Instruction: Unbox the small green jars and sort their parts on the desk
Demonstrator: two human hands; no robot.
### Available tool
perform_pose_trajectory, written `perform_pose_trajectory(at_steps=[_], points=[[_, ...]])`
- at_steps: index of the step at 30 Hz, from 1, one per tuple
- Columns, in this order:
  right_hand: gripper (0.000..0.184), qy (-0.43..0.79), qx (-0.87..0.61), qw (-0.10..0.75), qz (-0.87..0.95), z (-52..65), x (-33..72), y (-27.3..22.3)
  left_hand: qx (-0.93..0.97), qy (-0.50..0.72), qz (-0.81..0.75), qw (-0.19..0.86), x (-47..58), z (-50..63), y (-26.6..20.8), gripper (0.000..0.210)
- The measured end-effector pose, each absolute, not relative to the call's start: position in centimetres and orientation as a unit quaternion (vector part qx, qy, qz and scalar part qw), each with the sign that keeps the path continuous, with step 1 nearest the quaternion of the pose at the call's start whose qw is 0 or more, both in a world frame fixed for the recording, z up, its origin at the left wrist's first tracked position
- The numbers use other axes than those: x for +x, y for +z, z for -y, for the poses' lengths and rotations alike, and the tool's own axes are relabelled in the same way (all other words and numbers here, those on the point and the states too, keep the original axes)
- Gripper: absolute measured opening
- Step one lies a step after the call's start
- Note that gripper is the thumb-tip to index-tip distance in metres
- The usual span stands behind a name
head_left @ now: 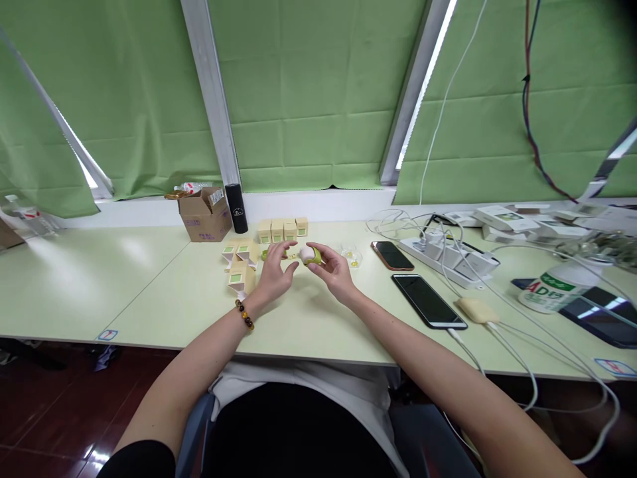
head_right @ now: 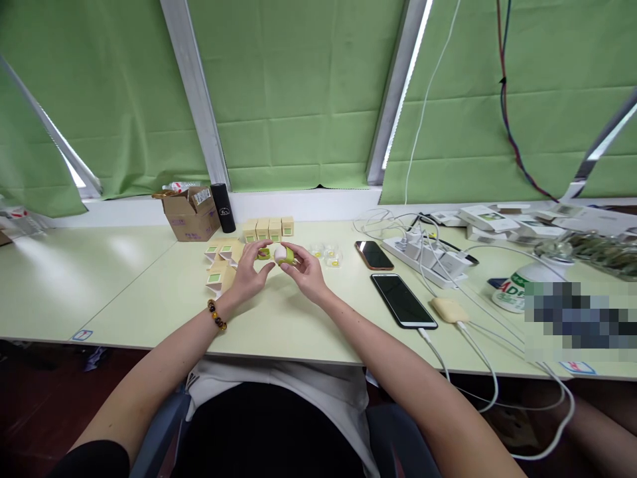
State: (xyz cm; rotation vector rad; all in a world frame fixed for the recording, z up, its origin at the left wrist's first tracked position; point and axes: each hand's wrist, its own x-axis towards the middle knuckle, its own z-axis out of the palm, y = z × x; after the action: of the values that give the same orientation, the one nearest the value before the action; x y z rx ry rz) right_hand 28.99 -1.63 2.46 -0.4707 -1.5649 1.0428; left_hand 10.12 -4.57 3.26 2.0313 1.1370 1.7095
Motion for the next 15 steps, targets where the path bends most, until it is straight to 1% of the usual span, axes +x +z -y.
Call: perform_pose_trajectory(at_steps=[2, 5, 11, 15], points=[[0.061, 0.457, -0.193, 0.56, 0.664, 1.67, 28.9, 2.42, 0.739, 0.562, -0.365, 0.075, 10.03, 4.88, 3.49, 0.047], [0.066, 0.472, -0.192, 0.558, 0.656, 1.41, 28.68, 2.15, 0.779, 0.527, -0.339, 0.025, 9.96, 4.91, 3.52, 0.04], [0.065, 0.471, -0.194, 0.574, 0.641, 1.15, 28.34, 1.94, 0.767, 0.541, -0.344, 0.021, 9.91, 4.62, 3.28, 0.03], [0.058, 0.464, -0.199, 0.57, 0.648, 1.46, 28.23, 2.22, 0.74, 0.571, -0.356, 0.015, 9.79, 4.47, 3.16, 0.028]])
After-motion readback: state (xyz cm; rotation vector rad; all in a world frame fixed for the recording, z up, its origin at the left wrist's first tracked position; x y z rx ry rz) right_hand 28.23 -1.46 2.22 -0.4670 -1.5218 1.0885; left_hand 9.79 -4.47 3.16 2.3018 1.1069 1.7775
